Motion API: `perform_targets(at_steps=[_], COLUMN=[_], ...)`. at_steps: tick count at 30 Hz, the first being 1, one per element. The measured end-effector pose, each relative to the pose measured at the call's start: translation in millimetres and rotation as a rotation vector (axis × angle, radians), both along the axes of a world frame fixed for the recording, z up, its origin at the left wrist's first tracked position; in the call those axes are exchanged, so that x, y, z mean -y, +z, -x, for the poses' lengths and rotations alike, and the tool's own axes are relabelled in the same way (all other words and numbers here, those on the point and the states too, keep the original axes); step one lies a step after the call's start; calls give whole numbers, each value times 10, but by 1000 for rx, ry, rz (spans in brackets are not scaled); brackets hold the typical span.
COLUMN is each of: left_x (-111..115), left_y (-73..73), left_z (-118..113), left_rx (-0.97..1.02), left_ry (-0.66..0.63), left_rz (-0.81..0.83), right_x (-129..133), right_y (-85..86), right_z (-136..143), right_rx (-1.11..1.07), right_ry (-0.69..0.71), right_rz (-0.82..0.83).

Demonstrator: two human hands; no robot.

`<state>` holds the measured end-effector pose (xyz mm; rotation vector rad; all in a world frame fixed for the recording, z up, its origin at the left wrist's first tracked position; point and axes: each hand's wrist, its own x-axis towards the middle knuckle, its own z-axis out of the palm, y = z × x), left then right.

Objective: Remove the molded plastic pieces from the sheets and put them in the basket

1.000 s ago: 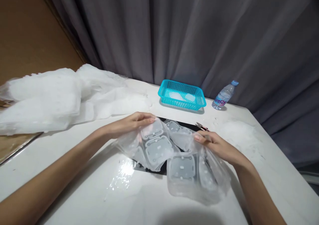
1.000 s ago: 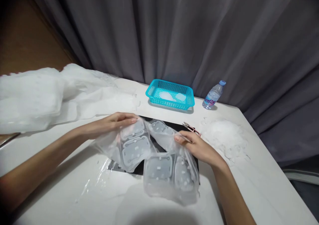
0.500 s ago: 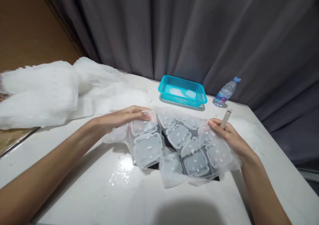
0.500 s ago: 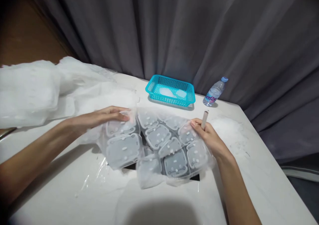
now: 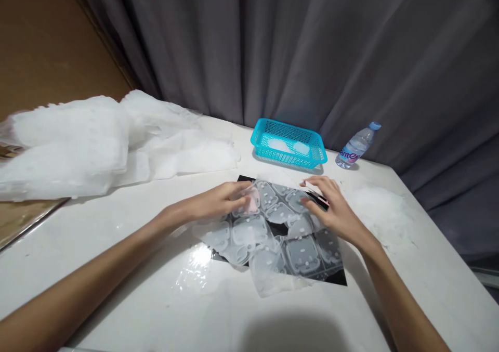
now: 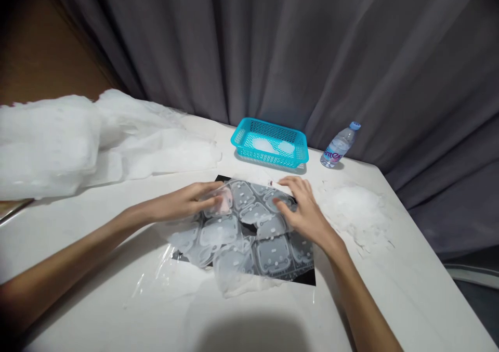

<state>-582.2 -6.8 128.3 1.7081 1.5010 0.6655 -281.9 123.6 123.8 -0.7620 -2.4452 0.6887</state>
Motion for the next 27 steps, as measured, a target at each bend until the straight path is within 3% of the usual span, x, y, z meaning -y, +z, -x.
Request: perform_targets(at_steps=[4, 8, 11, 18, 23, 27], left_x=[-8, -31, -26, 6, 4, -15], left_y=[22, -26, -55, -98, -55, -67], left_z=[-100, -102, -64, -18, -66, -72], left_rx=[40, 132, 198, 217, 320, 391], left_ry=[49, 27, -27, -17, -41, -90], left_rz=[20, 59, 95, 151, 213, 202], right_x=[12, -156, -254, -165, -56, -48], right_y=[150, 112, 62, 88, 90, 118], right_z=[504, 859, 956, 869, 888, 888], right_rx=[44, 52, 104, 263, 222, 142], right_ry=[332, 493, 588, 527, 524, 581], right_rz=[155, 325, 416, 391, 302, 509])
